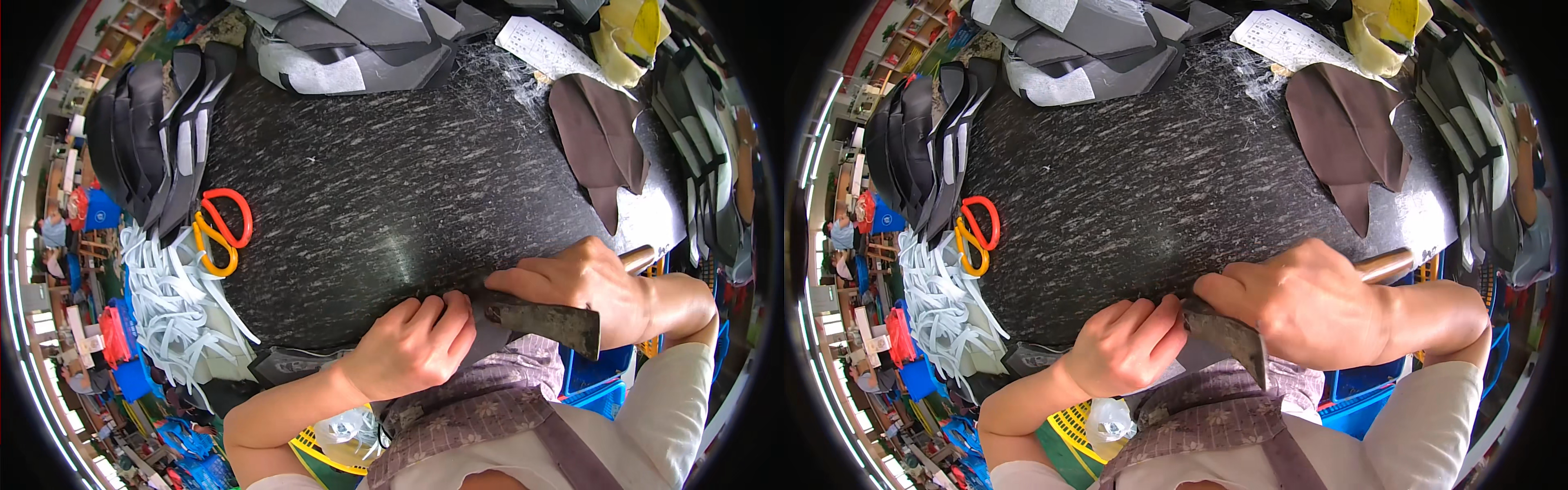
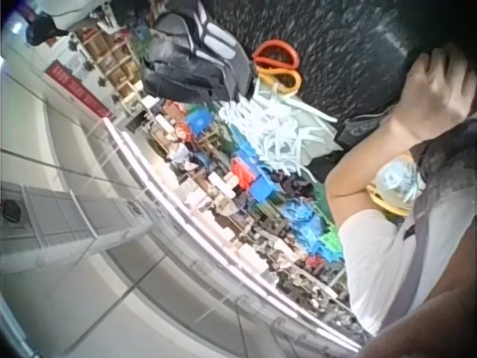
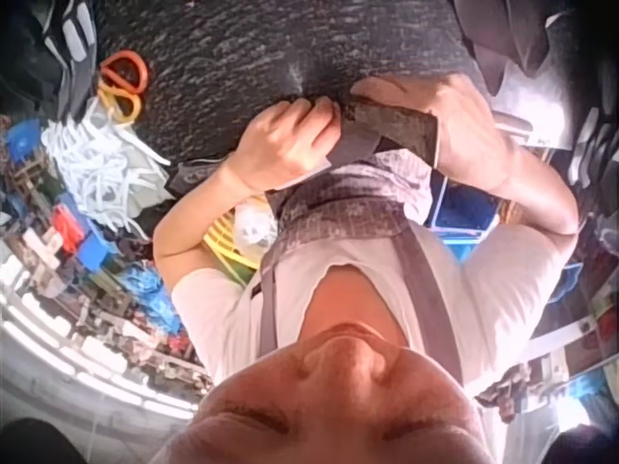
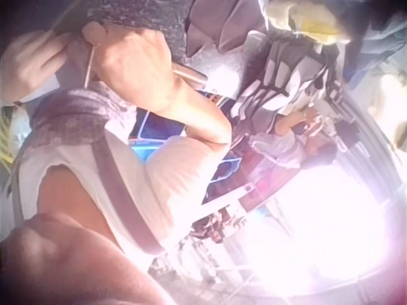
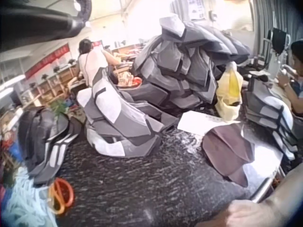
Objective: The person hammers the edges of shoe upper components with a cobbler's hammer to flatten or bond them.
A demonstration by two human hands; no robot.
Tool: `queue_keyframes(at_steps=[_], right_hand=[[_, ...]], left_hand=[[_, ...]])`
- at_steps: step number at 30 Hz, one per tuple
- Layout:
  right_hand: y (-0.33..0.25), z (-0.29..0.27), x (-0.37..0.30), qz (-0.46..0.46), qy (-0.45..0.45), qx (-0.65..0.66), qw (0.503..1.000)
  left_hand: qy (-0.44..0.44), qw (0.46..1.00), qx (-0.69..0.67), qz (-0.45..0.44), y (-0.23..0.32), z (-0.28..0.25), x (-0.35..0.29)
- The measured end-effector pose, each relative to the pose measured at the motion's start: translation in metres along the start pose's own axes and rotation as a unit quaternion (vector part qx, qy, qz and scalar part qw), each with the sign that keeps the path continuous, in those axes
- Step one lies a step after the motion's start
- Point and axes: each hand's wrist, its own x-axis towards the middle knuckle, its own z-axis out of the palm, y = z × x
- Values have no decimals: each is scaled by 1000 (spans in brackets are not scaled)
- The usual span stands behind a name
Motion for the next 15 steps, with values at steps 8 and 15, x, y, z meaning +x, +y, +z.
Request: queue_keyframes(at_steps=[8,15], right_hand=[[2,9,-2,11,-6,49,999],[-5,7,10,-25,-3,-6,1000]], left_hand=[[23,956,-214,-200,-6,-14,-4],[-25,993,-80,-82,20,-15,-6]])
